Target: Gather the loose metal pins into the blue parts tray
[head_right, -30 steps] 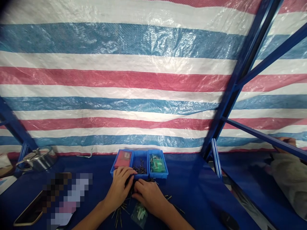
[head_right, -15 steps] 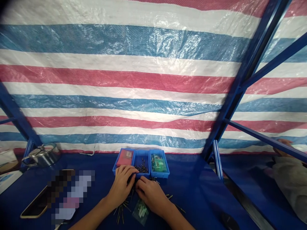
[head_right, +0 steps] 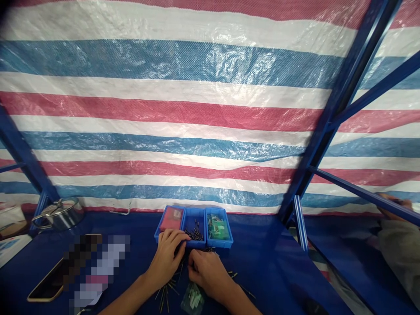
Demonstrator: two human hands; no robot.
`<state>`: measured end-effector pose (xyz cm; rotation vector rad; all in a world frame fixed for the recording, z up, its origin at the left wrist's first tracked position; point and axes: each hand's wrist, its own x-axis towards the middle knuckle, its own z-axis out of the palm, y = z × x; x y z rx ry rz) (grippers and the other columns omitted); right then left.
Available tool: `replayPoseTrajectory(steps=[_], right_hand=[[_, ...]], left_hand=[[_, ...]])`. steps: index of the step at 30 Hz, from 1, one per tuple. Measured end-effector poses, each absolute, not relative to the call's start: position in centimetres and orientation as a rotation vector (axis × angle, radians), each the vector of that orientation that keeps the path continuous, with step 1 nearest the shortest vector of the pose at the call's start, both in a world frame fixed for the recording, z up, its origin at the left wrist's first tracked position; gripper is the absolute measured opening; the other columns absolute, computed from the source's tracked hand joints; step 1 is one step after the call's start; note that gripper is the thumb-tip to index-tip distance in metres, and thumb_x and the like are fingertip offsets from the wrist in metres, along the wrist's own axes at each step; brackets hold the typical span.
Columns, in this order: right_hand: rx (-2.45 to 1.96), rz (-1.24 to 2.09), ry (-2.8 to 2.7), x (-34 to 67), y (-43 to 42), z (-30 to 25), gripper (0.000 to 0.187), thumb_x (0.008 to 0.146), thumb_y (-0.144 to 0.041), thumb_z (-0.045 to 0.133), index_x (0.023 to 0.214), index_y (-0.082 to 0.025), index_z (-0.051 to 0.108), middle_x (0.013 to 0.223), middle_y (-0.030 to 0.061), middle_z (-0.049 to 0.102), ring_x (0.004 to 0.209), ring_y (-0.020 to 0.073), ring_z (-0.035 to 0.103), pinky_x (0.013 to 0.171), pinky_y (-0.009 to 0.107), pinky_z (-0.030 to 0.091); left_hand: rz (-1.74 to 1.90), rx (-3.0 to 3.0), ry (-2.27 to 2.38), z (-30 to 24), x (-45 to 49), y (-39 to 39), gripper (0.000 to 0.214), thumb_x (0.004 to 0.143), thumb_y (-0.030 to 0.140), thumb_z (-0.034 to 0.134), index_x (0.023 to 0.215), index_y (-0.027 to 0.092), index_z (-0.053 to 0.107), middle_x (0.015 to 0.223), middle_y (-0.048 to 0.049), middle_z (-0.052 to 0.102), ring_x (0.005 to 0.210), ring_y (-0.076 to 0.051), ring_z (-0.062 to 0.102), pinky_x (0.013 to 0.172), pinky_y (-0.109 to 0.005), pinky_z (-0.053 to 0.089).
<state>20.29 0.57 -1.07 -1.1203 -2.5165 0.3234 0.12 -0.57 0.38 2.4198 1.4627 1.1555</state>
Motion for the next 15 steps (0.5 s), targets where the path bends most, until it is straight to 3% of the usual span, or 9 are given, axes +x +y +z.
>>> replayPoseTrajectory(steps=[15], right_hand=[[-1.153,0.296,-2.535,20.22,0.42,-0.70,0.013,0.089,-0.010,0.063,0.092,-0.023,0.063,0.075,-0.0041,0.069,0.067,0.0157,0.067,0.060,0.025,0.034]], left_hand=[[1.133,2.406,1.461,0.61,0.14,-0.66,0.022,0.109,0.022,0.048,0.119,0.027,0.067,0.119,-0.0054,0.070,0.113,-0.026,0.058,0.096,-0.045,0.044]])
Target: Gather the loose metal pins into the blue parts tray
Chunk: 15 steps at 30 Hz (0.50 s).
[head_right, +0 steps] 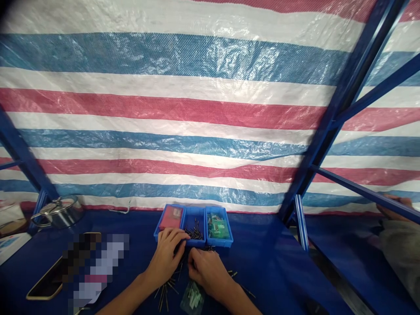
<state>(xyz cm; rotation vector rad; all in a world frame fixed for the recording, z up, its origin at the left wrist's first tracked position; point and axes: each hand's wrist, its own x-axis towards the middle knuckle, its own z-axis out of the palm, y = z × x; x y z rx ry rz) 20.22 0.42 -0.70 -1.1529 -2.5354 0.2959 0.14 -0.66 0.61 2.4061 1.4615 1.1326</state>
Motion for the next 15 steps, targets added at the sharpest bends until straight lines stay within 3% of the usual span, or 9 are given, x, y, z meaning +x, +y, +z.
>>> replayPoseTrajectory(steps=[6,15], right_hand=[[-1.059,0.406,-2.538,20.4,0.2,0.3,0.010,0.101,-0.016,0.056,0.100,-0.024,0.062,0.091,-0.0018,0.073,0.080,0.0167,0.071,0.067,0.024,0.039],[-1.056,0.425,-2.531,20.6,0.3,0.5,0.012,0.097,-0.012,0.059,0.094,-0.023,0.062,0.089,-0.0019,0.072,0.076,0.0154,0.068,0.065,0.024,0.038]], left_hand=[[1.123,2.396,1.464,0.9,0.2,-0.8,0.024,0.109,0.021,0.046,0.117,0.027,0.067,0.117,-0.0069,0.070,0.111,-0.027,0.058,0.095,-0.046,0.045],[1.136,2.405,1.469,0.8,0.3,-0.7,0.024,0.108,0.020,0.048,0.120,0.028,0.067,0.117,-0.0056,0.070,0.111,-0.026,0.059,0.095,-0.045,0.045]])
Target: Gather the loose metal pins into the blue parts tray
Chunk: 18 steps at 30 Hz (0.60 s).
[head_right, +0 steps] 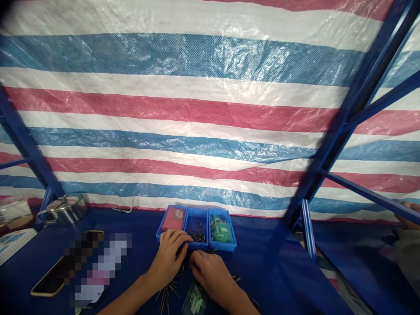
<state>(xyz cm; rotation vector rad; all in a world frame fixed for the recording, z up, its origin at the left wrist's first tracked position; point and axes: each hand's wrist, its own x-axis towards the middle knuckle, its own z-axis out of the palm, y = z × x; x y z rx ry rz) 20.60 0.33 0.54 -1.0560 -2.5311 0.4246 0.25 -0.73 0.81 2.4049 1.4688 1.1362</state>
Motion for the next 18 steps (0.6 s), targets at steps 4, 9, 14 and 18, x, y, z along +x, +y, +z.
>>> replayPoseTrajectory(steps=[4,9,14,18], right_hand=[[-1.074,0.334,-2.549,20.59,0.24,0.20,0.014,0.093,-0.009,0.061,0.093,-0.023,0.062,0.077,-0.0039,0.067,0.067,0.0149,0.064,0.060,0.025,0.034],[-1.094,0.306,-2.544,20.64,0.41,-0.26,0.014,0.089,-0.009,0.063,0.093,-0.022,0.061,0.073,-0.0049,0.065,0.064,0.0143,0.062,0.059,0.025,0.031],[-1.074,0.349,-2.511,20.55,0.40,-0.20,0.014,0.089,-0.009,0.061,0.092,-0.023,0.059,0.070,-0.0062,0.060,0.062,0.0137,0.059,0.058,0.024,0.030],[-1.082,0.386,-2.434,20.53,0.39,-0.25,0.015,0.089,-0.009,0.059,0.091,-0.023,0.055,0.069,-0.0070,0.057,0.060,0.0132,0.057,0.058,0.024,0.030]], left_hand=[[1.146,2.428,1.478,0.70,0.18,-0.71,0.026,0.109,0.021,0.047,0.123,0.028,0.067,0.117,-0.0056,0.071,0.111,-0.025,0.059,0.094,-0.044,0.046],[1.123,2.425,1.486,0.76,0.17,-0.75,0.024,0.109,0.022,0.048,0.121,0.028,0.068,0.118,-0.0052,0.071,0.110,-0.025,0.060,0.094,-0.044,0.046],[1.121,2.417,1.480,0.85,0.20,-0.85,0.023,0.108,0.021,0.048,0.118,0.027,0.067,0.119,-0.0048,0.070,0.112,-0.025,0.059,0.096,-0.044,0.045],[1.121,2.415,1.474,0.75,0.17,-0.84,0.022,0.108,0.020,0.048,0.118,0.027,0.067,0.120,-0.0050,0.070,0.113,-0.026,0.058,0.096,-0.044,0.044]])
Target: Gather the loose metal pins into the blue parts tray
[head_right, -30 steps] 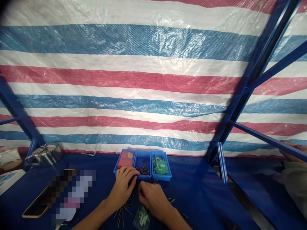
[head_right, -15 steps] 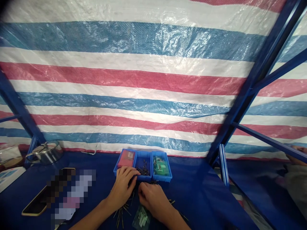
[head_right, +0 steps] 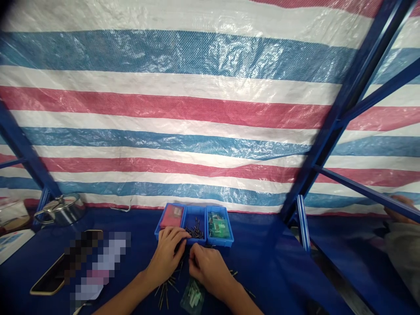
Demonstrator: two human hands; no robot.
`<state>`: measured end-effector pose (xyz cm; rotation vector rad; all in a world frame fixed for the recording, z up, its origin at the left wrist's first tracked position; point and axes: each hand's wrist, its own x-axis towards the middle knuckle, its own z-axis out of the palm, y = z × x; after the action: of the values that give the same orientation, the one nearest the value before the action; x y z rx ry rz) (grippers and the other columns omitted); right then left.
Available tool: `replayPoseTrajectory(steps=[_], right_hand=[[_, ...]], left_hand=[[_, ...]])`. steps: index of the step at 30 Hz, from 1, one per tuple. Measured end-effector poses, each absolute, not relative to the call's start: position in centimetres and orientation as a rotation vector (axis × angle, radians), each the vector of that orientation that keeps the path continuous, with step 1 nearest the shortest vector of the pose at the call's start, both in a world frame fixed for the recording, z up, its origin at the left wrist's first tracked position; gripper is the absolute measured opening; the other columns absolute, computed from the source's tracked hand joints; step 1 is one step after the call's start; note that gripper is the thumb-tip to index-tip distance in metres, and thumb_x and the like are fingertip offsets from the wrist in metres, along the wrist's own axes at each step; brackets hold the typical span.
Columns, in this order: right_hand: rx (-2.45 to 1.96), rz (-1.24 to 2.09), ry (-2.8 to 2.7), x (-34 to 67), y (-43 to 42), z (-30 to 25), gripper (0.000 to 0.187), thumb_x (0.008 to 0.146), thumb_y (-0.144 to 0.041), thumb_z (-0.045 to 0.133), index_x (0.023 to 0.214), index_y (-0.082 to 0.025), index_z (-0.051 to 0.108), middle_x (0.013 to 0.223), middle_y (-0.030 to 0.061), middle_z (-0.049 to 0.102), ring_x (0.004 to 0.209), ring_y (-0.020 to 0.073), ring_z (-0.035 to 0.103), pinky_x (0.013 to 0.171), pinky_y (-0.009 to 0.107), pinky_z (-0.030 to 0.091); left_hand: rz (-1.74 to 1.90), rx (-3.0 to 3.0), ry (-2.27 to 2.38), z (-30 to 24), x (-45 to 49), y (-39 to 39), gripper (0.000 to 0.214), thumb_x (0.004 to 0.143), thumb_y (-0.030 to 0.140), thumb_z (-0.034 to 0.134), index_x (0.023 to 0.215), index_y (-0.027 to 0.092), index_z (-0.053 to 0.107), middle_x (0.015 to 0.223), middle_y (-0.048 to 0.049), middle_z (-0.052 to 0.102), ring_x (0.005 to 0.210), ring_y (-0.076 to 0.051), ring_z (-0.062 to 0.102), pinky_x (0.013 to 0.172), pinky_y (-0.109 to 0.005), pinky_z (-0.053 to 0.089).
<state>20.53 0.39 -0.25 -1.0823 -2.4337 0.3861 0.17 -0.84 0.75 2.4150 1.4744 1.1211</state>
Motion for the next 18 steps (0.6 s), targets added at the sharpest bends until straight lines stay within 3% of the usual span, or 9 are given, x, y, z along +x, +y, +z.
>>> replayPoseTrajectory(steps=[18], right_hand=[[-1.044,0.530,-2.287,20.59,0.35,-0.05,0.010,0.098,-0.016,0.052,0.094,-0.025,0.048,0.077,-0.0059,0.060,0.061,0.0127,0.055,0.060,0.025,0.032]], left_hand=[[1.126,2.417,1.469,0.61,0.11,-0.72,0.022,0.108,0.019,0.048,0.119,0.026,0.066,0.121,-0.0056,0.069,0.113,-0.026,0.058,0.096,-0.044,0.043]])
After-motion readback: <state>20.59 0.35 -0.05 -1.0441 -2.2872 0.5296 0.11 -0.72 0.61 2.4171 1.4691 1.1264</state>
